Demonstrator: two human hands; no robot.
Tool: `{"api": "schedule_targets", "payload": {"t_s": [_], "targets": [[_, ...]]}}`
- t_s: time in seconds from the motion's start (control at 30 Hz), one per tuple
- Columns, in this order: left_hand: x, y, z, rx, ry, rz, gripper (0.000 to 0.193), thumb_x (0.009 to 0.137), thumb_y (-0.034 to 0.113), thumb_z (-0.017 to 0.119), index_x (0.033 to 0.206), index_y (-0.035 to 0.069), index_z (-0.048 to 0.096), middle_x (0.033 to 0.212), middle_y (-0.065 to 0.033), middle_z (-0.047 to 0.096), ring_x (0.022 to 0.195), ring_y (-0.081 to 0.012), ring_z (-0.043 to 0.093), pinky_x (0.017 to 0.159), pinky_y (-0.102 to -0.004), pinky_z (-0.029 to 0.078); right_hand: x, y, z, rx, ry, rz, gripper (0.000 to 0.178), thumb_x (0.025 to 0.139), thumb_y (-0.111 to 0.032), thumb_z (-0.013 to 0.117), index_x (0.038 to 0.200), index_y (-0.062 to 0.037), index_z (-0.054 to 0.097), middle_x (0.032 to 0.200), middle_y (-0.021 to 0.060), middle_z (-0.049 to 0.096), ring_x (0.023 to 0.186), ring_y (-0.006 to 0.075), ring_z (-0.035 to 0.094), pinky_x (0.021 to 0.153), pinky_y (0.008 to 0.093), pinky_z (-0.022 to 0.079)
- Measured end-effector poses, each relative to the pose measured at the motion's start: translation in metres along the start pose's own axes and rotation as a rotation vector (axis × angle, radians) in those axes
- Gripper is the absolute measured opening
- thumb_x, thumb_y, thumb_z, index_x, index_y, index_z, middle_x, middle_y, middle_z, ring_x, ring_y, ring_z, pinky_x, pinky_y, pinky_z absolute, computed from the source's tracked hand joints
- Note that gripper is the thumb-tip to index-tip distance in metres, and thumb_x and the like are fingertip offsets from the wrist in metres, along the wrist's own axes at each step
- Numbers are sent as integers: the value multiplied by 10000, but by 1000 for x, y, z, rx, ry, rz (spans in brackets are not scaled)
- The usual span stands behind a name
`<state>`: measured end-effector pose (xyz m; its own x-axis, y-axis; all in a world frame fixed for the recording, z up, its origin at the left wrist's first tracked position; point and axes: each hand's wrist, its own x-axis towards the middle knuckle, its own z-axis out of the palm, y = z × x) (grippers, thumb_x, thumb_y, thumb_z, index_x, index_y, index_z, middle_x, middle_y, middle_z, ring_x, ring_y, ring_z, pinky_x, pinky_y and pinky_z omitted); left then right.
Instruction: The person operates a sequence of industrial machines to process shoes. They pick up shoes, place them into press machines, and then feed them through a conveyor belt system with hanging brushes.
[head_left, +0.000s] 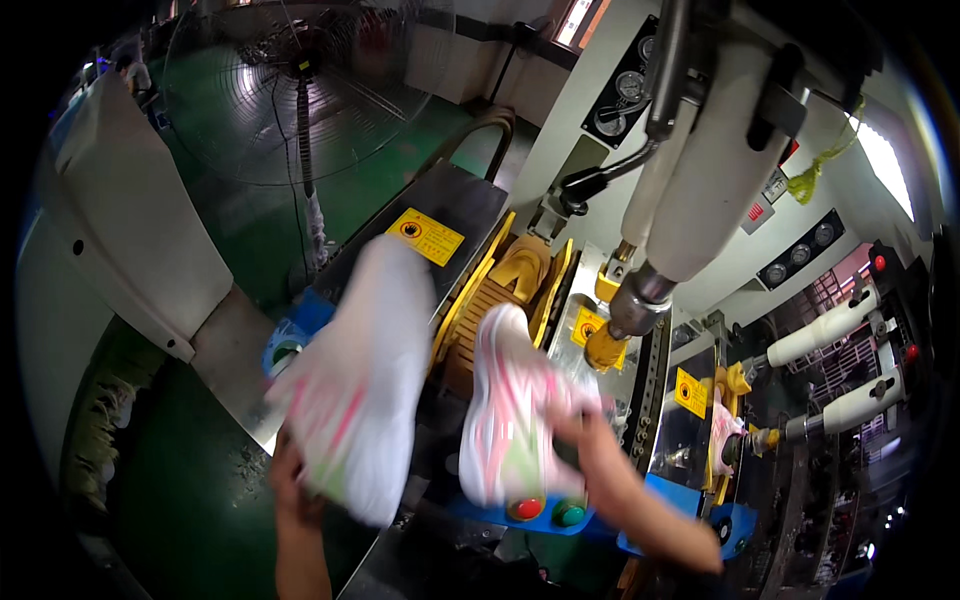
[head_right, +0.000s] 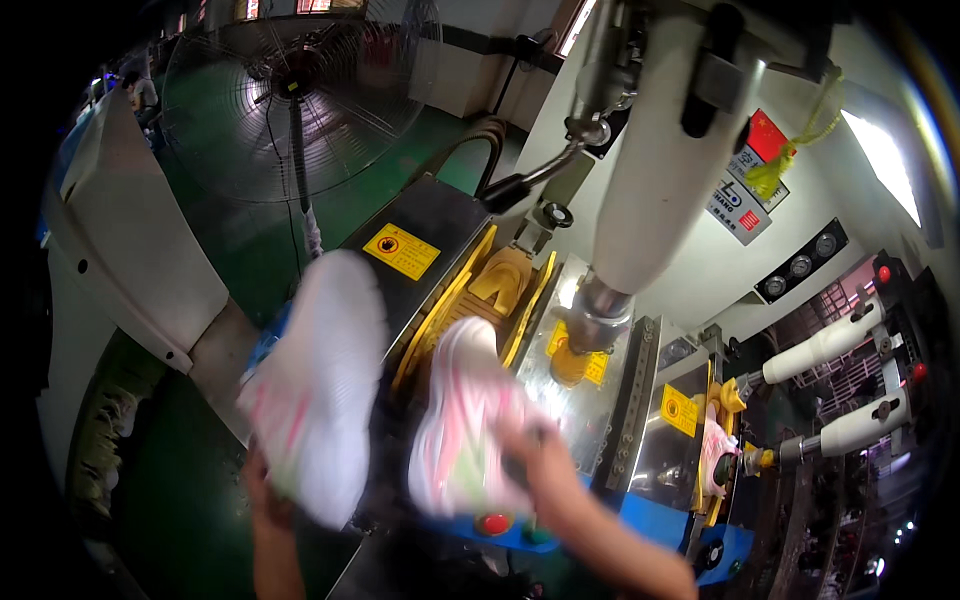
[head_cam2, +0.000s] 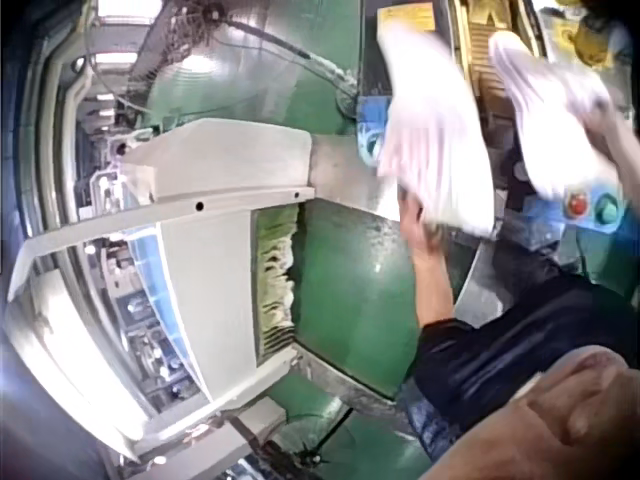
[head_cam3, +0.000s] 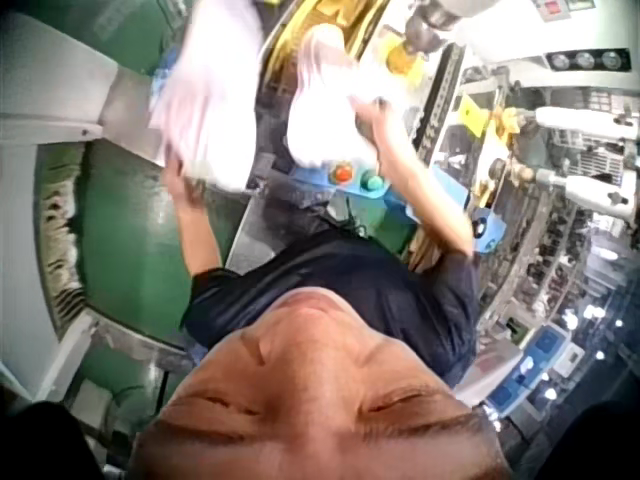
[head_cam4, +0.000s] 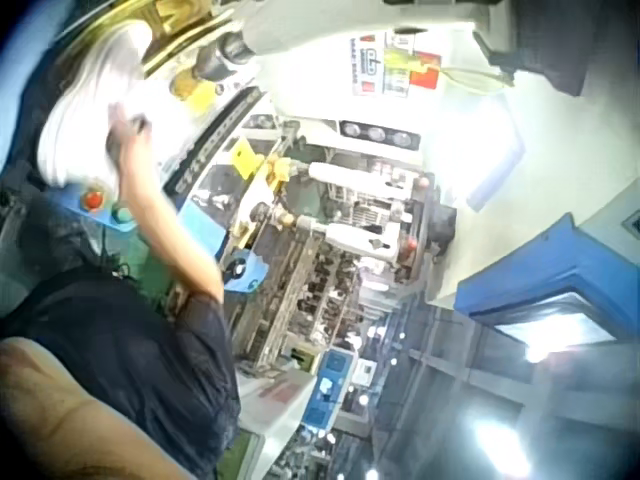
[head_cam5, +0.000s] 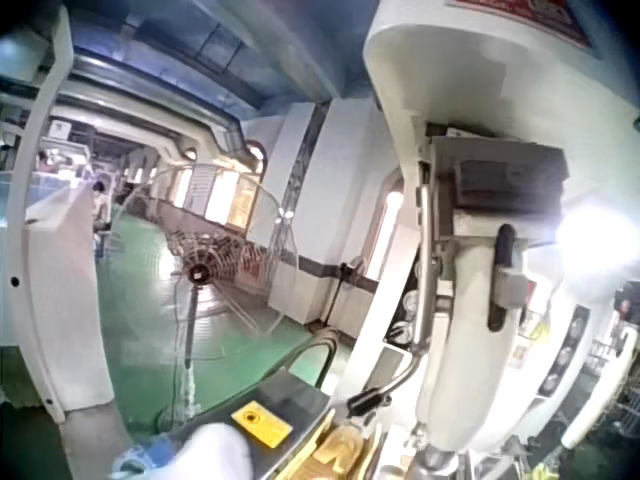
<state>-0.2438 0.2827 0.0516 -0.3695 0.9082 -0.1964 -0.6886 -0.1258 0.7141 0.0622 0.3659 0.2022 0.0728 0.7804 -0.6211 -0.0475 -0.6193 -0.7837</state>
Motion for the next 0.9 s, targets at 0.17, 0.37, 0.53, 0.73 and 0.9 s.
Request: {"api": "schedule_targets", "payload": {"t_s": [0.17,0.37,0.53,0.73,0.9], "targets": [[-99,37,-83,206,447,154,478,889,175,560,1300,-34,437,1237,-228,538,1127,-349,547,966,-438,455,196,-35,16,81,-15,-242,182,874,-116,606,1040,-55,565,954,101,609,859,233,633,710,376,547],[-186,39,-111,983,416,266,340,876,95,561,1172,-75,558,1176,-282,563,1114,-389,541,952,-465,445,249,15,72,-796,531,-575,676,779,-333,678,1141,114,322,917,274,561,864,365,624,752,443,508],[-232,-3,-138,1197,277,-143,464,901,150,518,1320,-40,463,1292,-257,501,1125,-388,535,926,-449,461,214,-9,92,-651,550,-502,699,745,-276,682,1204,110,323,1117,318,527,1033,446,561,927,438,451],[-231,-44,-44,1189,106,-439,649,906,270,599,1421,-15,323,1324,-262,481,1217,-381,481,1001,-405,396,209,-19,56,-808,430,-405,773,803,-361,645,1307,58,235,1275,315,395,1092,441,533,946,446,444],[-270,-114,-93,1447,-124,-207,675,918,332,565,1448,31,274,1356,-271,445,1220,-425,465,1008,-448,386,94,-7,38,-1049,-92,-835,658,828,-341,662,1280,75,426,1294,256,493,1133,363,541,987,409,424]]}}
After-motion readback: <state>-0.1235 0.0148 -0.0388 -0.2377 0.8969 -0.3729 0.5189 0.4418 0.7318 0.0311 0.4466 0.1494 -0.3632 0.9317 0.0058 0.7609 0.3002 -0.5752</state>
